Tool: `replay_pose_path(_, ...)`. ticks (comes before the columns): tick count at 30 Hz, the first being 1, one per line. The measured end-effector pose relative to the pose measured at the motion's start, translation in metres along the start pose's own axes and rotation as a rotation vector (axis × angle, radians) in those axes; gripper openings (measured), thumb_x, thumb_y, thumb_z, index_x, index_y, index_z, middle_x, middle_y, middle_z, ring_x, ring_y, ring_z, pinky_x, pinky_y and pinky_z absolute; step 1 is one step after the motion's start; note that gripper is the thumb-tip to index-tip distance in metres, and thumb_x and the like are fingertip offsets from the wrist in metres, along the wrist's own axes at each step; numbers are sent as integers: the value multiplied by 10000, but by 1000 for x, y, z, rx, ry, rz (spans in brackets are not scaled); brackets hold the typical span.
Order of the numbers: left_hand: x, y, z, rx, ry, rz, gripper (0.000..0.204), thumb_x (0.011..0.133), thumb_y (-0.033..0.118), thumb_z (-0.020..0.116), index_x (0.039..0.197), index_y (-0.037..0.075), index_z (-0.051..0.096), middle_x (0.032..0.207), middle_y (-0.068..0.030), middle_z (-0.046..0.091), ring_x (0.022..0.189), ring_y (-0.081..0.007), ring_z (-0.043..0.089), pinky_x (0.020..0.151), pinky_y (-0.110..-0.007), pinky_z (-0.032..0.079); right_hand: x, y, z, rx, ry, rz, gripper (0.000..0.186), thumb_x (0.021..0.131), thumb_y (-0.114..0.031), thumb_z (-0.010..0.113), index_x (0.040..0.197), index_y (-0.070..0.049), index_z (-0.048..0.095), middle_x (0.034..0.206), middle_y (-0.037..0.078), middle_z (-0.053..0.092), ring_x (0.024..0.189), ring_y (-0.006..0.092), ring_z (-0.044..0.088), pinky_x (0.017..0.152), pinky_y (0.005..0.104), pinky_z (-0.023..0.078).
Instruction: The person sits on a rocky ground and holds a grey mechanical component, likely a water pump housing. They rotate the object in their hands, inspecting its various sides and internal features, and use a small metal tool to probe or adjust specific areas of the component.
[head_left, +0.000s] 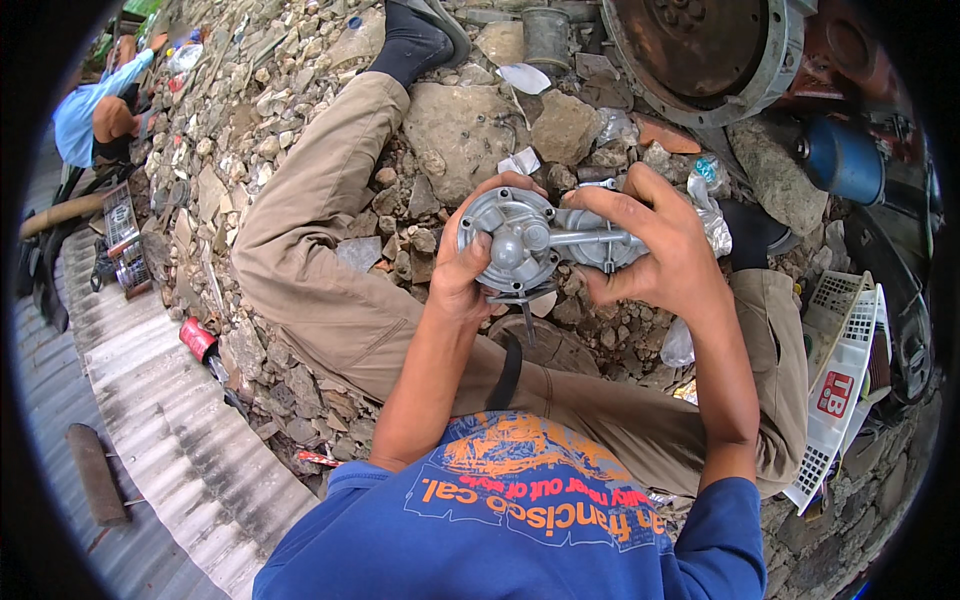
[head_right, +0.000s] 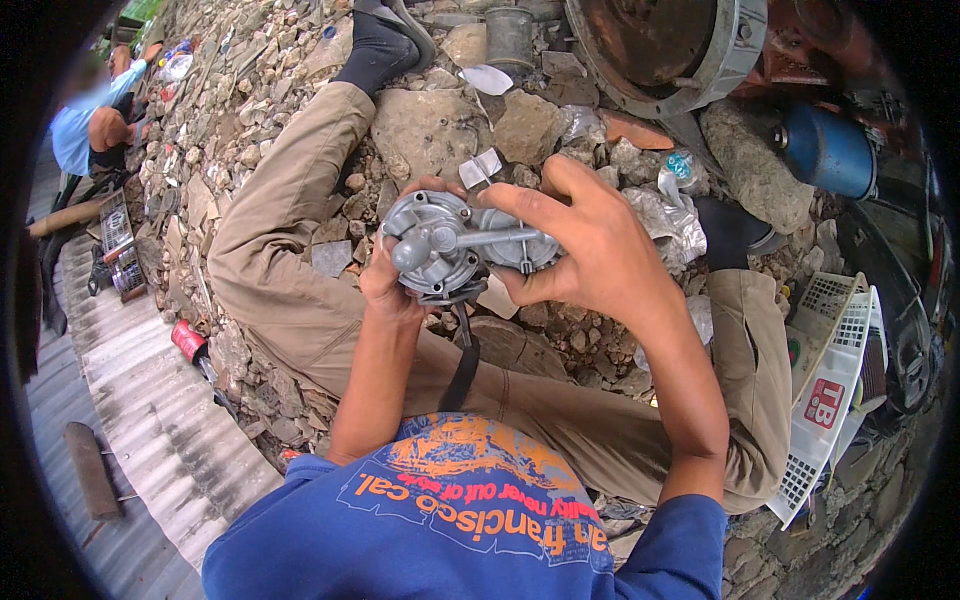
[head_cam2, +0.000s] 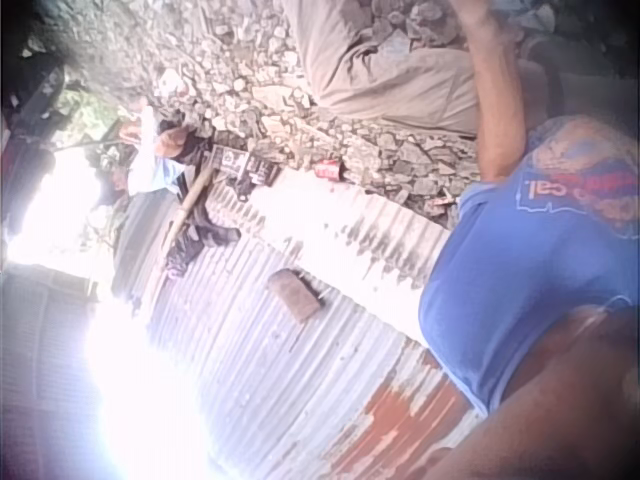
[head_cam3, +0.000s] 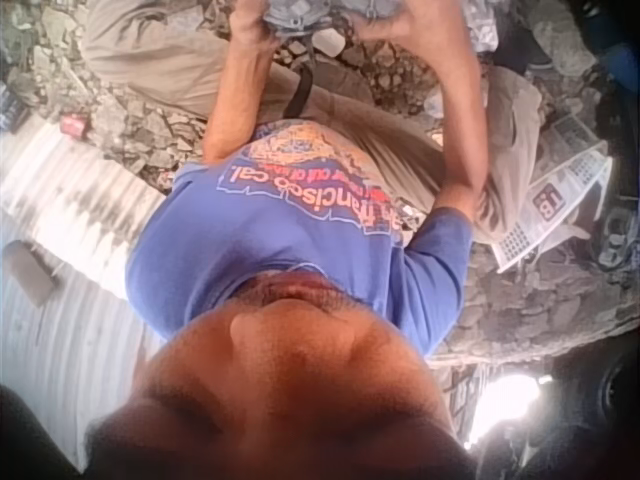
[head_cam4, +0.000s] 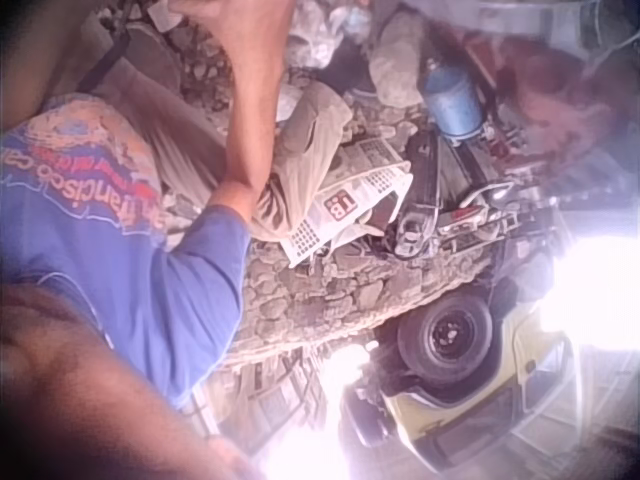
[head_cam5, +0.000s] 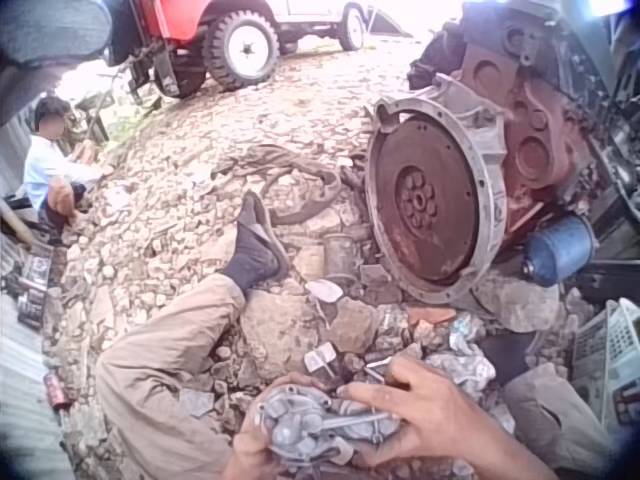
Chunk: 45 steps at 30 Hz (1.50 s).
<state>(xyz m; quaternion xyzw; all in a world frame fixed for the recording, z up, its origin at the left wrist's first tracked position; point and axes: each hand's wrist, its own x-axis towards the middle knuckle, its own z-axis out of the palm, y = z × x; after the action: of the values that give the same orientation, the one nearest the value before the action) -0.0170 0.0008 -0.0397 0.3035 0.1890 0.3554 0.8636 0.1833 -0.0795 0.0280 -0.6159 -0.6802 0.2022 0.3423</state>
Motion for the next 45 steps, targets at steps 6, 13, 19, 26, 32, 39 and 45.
replay_pose_path(6, 2, 3, 3, 58, 11, 42, 884, 737, 471, 783, 1324, -93, 439, 1161, -178, 602, 1024, -228, 630, 912, -334, 500, 3, -7, -5, 5, 64, 57, 669, 591, -235, 866, 1207, -112, 634, 807, 62, 429, 717, 236, 483, 640, 373, 437)
replay_pose_path(13, 3, 9, -1, 48, 86, 94, 859, 751, 446, 790, 1334, -80, 441, 1181, -165, 593, 1040, -216, 616, 899, -334, 504, -2, 2, -23, 206, 194, 486, 636, 740, -370, 840, 1210, -19, 594, 801, -5, 412, 703, 100, 381, 597, 249, 327)
replay_pose_path(19, 6, 10, -2, 29, 93, 97, 843, 754, 428, 796, 1338, -68, 444, 1181, -164, 591, 1037, -213, 616, 889, -333, 509, 3, -1, 22, 556, 280, 372, 598, 769, -412, 815, 1149, 0, 607, 877, 25, 519, 795, 113, 501, 697, 269, 421)
replay_pose_path(26, 4, 5, 5, 18, 62, 82, 828, 741, 398, 814, 1329, -62, 455, 1170, -164, 606, 1039, -211, 625, 897, -330, 511, 15, 11, 48, 423, 317, 255, 442, 818, -359, 752, 1028, 10, 632, 908, 81, 563, 849, 181, 570, 770, 308, 458)
replay_pose_path(32, 3, 4, 5, 50, 80, 9, 937, 689, 454, 838, 1353, -55, 417, 1239, -175, 558, 1112, -261, 590, 967, -378, 489, 15, 17, 38, 315, 291, 120, 293, 830, -246, 645, 943, 24, 635, 811, 96, 521, 745, 205, 519, 684, 316, 411)
replay_pose_path(39, 6, 1, 10, -71, 35, 19, 830, 722, 330, 824, 1350, -65, 453, 1177, -158, 607, 1085, -229, 616, 956, -344, 493, 18, 19, 28, 313, 288, 50, 243, 808, -182, 621, 915, 35, 637, 774, 94, 504, 699, 201, 507, 642, 316, 396)
replay_pose_path(45, 7, 2, 10, -75, 16, -44, 862, 673, 317, 840, 1347, -62, 458, 1172, -154, 611, 1076, -233, 623, 959, -340, 495, 17, 22, 26, 324, 292, 18, 233, 811, -171, 612, 912, 37, 635, 781, 97, 511, 686, 195, 501, 625, 310, 389)
